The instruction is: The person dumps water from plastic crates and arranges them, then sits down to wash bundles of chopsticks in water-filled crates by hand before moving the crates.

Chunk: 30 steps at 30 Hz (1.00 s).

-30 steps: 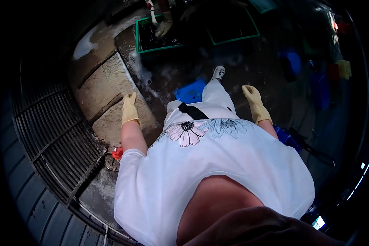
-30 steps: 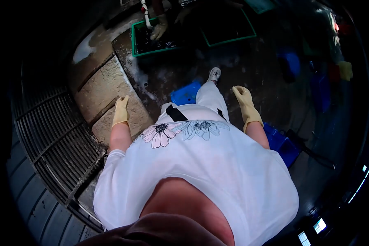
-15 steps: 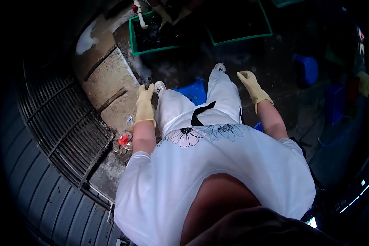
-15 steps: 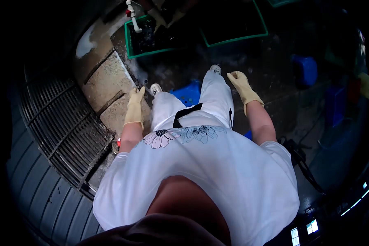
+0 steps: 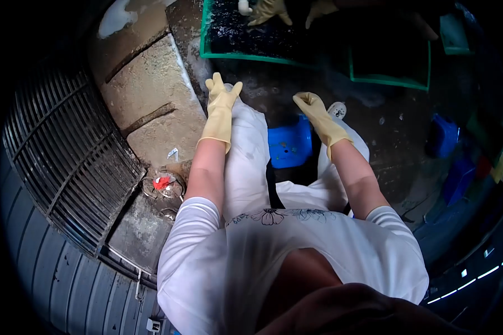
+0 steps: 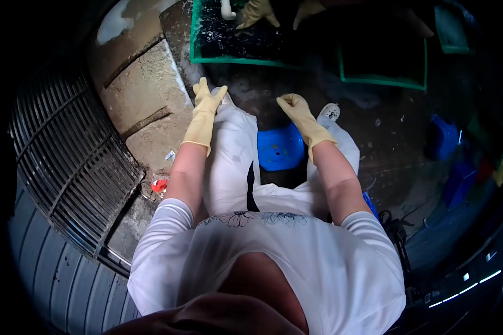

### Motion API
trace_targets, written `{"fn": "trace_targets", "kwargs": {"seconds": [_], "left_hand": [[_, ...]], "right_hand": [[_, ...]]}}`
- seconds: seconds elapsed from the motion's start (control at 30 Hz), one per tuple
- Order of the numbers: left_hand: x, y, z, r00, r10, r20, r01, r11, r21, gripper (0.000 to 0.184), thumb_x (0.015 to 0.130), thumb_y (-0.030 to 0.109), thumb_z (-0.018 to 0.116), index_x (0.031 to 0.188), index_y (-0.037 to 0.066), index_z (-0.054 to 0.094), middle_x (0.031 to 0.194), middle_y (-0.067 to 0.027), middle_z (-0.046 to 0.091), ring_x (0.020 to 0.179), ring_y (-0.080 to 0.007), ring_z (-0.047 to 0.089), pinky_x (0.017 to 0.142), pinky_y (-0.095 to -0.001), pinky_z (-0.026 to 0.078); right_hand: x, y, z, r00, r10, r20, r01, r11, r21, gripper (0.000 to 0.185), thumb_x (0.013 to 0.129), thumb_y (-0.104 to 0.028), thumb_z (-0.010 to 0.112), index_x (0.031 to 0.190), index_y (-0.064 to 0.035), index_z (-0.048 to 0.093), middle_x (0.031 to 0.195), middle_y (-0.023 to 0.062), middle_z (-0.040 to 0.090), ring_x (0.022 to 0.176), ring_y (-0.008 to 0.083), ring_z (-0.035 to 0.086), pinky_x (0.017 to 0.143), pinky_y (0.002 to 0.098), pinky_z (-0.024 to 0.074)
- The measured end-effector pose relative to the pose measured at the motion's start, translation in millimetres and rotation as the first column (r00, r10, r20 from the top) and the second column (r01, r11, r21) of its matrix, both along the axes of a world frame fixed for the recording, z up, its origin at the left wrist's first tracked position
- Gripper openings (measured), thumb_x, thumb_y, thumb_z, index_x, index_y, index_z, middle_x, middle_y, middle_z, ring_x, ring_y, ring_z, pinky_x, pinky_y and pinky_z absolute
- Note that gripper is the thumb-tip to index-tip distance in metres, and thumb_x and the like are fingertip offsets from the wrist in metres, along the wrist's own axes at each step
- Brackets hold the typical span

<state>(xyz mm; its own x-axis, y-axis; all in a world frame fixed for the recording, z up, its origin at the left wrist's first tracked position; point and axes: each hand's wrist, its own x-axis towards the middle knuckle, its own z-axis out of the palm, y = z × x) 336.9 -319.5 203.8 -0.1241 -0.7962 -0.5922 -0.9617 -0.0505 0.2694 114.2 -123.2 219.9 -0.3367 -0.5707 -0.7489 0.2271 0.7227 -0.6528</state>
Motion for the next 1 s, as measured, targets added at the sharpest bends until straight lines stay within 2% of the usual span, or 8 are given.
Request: {"fn": "trace_targets", "kwargs": {"seconds": [0.07,0.23,0.33,0.47,0.53,0.57,0.8,1.0], "left_hand": [[-7,-24,-26,1.000,0.013,0.023,-0.010,0.991,-0.132,0.088,0.079,0.046,0.077,0.146,0.010,0.033,0.139,-0.0207,0.038,0.129,-0.0435,0.046,0.104,-0.0481,0.044],[-25,-80,-99,0.991,-0.064,-0.116,0.024,0.947,-0.319,0.073,0.078,0.042,0.079,0.132,0.010,0.042,0.128,-0.0163,0.045,0.121,-0.0383,0.051,0.097,-0.0480,0.047],[-44,-101,-137,0.983,-0.178,0.035,0.177,0.899,-0.401,0.080,0.079,0.052,0.076,0.138,0.010,0.042,0.128,-0.0139,0.049,0.123,-0.0351,0.050,0.101,-0.0473,0.042],[-70,-109,-193,0.970,-0.205,0.133,0.244,0.779,-0.577,0.055,0.079,0.047,0.075,0.114,0.011,0.052,0.111,-0.0092,0.059,0.110,-0.0294,0.058,0.088,-0.0444,0.048],[-75,-112,-200,0.996,0.038,0.078,0.007,0.861,-0.508,0.047,0.083,0.046,0.072,0.106,0.009,0.054,0.104,-0.0099,0.068,0.100,-0.0316,0.065,0.084,-0.0448,0.051],[-68,-107,-208,0.988,-0.142,-0.065,0.044,0.653,-0.756,0.042,0.084,0.045,0.070,0.102,0.008,0.060,0.100,-0.0113,0.073,0.097,-0.0329,0.069,0.083,-0.0451,0.052],[-70,-113,-211,0.988,-0.035,0.153,0.116,0.822,-0.558,0.039,0.090,0.050,0.058,0.104,0.016,0.072,0.101,-0.0114,0.074,0.100,-0.0300,0.070,0.085,-0.0416,0.052],[-46,-116,-198,0.907,-0.352,-0.232,0.246,0.889,-0.386,0.043,0.094,0.045,0.051,0.118,0.014,0.068,0.109,-0.0178,0.070,0.105,-0.0321,0.067,0.088,-0.0423,0.050]], "right_hand": [[24,-29,-53,0.998,0.034,0.046,-0.029,0.993,-0.115,0.038,0.090,-0.028,0.072,0.112,0.0026,0.068,0.104,0.0116,0.072,0.098,0.0175,0.068,0.089,0.0306,0.0523],[37,-96,-112,0.868,0.345,-0.357,-0.448,0.855,-0.263,0.043,0.090,-0.026,0.070,0.119,0.0047,0.065,0.118,0.0228,0.068,0.109,0.0336,0.066,0.096,0.0385,0.0515],[21,-123,-141,0.692,0.224,-0.686,-0.606,0.697,-0.383,0.036,0.085,-0.019,0.073,0.111,0.0052,0.065,0.109,0.0217,0.068,0.102,0.0385,0.065,0.090,0.0422,0.0523],[3,-146,-185,0.534,0.164,-0.829,-0.734,0.576,-0.360,0.030,0.079,-0.015,0.073,0.099,0.0006,0.058,0.101,0.0182,0.064,0.091,0.0375,0.062,0.079,0.0422,0.0525],[7,-138,-205,0.480,0.225,-0.848,-0.761,0.588,-0.274,0.035,0.079,-0.017,0.073,0.107,0.0010,0.060,0.101,0.0162,0.065,0.088,0.0344,0.064,0.076,0.0409,0.0533],[12,-138,-215,0.411,0.097,-0.907,-0.765,0.578,-0.285,0.040,0.079,-0.017,0.073,0.111,0.0021,0.060,0.102,0.0157,0.066,0.085,0.0326,0.065,0.075,0.0402,0.0538],[12,-138,-218,0.252,-0.088,-0.964,-0.837,0.480,-0.263,0.045,0.081,-0.015,0.071,0.120,0.0054,0.060,0.100,0.0132,0.068,0.078,0.0256,0.067,0.068,0.0364,0.0540],[8,-136,-219,0.200,0.318,-0.927,-0.730,0.679,0.075,0.012,0.093,-0.012,0.057,0.097,-0.0103,0.069,0.084,0.0120,0.069,0.083,0.0320,0.069,0.070,0.0432,0.0550]]}}
